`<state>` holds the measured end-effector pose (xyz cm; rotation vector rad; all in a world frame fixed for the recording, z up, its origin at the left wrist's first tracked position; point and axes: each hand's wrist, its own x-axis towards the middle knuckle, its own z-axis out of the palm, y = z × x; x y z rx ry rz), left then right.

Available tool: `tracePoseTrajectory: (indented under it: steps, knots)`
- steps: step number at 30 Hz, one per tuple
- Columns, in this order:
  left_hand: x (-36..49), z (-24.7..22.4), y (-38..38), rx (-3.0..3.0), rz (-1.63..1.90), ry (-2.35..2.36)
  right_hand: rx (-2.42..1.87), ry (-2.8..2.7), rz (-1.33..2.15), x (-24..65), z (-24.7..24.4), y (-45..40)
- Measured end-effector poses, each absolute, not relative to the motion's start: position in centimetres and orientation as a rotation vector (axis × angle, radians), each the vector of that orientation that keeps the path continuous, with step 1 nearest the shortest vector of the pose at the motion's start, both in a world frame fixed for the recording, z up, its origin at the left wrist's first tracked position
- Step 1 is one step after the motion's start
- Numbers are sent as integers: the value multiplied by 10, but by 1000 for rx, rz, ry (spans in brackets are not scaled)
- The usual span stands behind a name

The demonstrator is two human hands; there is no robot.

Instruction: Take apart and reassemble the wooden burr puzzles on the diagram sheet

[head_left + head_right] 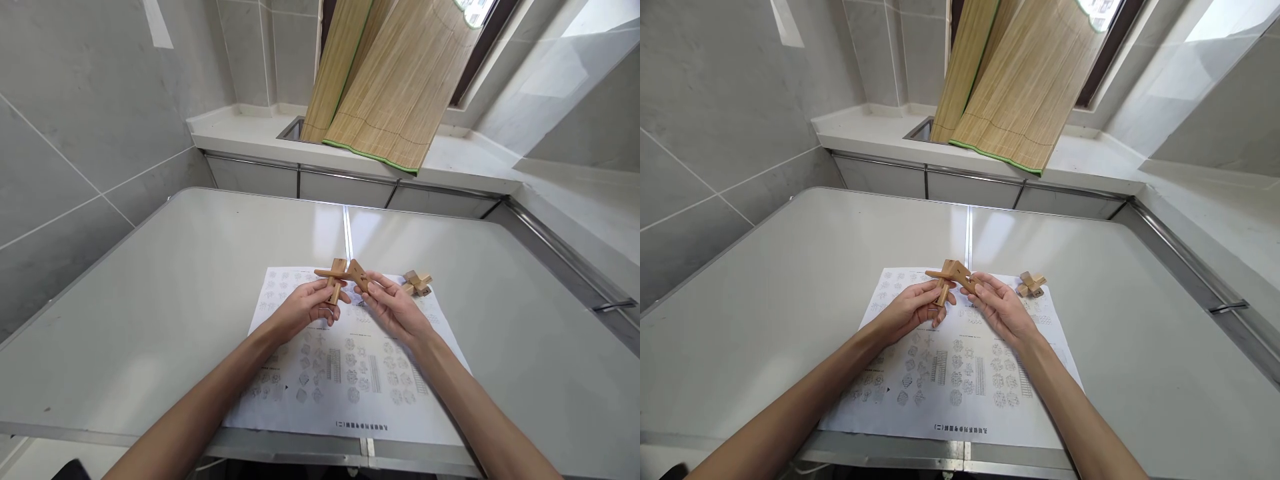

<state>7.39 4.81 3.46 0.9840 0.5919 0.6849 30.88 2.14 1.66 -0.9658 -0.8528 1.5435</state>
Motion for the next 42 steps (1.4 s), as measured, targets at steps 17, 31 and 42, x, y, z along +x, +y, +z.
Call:
tracePoseTrajectory:
  steps: [17,31,42]
  knots:
    - [74,31,48,976,644,529,-919,-861,1583,306,26,18]
    - [73,48,39,1155,311,454,-995,-1137,1569,299,27,14]
    - [72,52,35,1088,256,379,-1014,-1103,1607,302,29,13]
